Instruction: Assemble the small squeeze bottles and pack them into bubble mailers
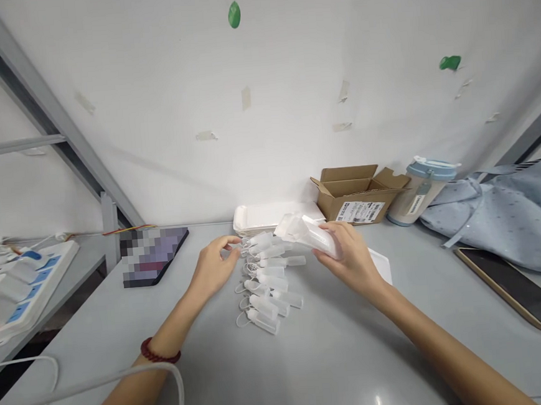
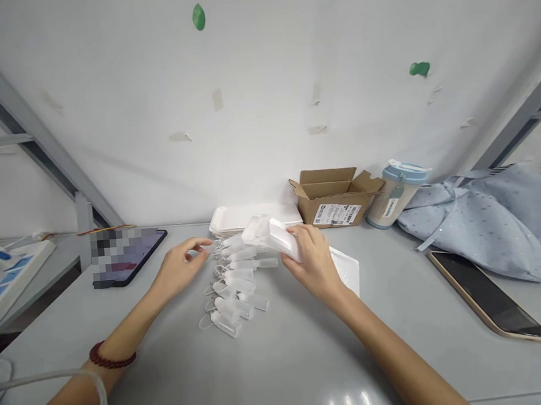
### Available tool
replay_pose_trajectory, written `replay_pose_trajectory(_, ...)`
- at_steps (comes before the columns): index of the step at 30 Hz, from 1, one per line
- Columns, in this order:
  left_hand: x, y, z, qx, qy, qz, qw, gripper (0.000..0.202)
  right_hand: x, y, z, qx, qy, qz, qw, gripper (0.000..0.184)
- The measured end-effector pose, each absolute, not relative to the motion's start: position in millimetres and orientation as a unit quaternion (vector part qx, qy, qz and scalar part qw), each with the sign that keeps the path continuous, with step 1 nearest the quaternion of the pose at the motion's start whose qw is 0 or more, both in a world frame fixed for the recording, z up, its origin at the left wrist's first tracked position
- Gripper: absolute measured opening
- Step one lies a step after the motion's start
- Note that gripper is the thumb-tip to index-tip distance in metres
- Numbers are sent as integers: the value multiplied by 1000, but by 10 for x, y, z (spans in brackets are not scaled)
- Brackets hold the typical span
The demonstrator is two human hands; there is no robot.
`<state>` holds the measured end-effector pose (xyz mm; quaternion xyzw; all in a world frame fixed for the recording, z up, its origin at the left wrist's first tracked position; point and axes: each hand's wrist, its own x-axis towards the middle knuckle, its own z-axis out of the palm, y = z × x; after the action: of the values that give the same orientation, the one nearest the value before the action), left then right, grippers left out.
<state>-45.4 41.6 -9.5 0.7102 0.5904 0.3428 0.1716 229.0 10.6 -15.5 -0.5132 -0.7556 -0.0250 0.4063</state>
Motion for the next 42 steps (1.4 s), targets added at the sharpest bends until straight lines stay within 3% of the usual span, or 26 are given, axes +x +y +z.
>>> replay_pose_trajectory(22,-362,438,-304,726,557,352,197,24,2243,93,-241,-484,-798,-96,345,37)
replay_pose_trajectory(30,-367,422,-223,659,522,511,176,20,2241,123,-286,-490,-808,-133,300,43)
replay_pose_trajectory(36,-301,248,-13,631,498,544,241,18,2231,125,-267,-499,-807,-115,293,43)
replay_pose_trajectory(42,-127,138,-127,678,452,511,274,15,2207,89,-260,-481,-815,-109,304,43)
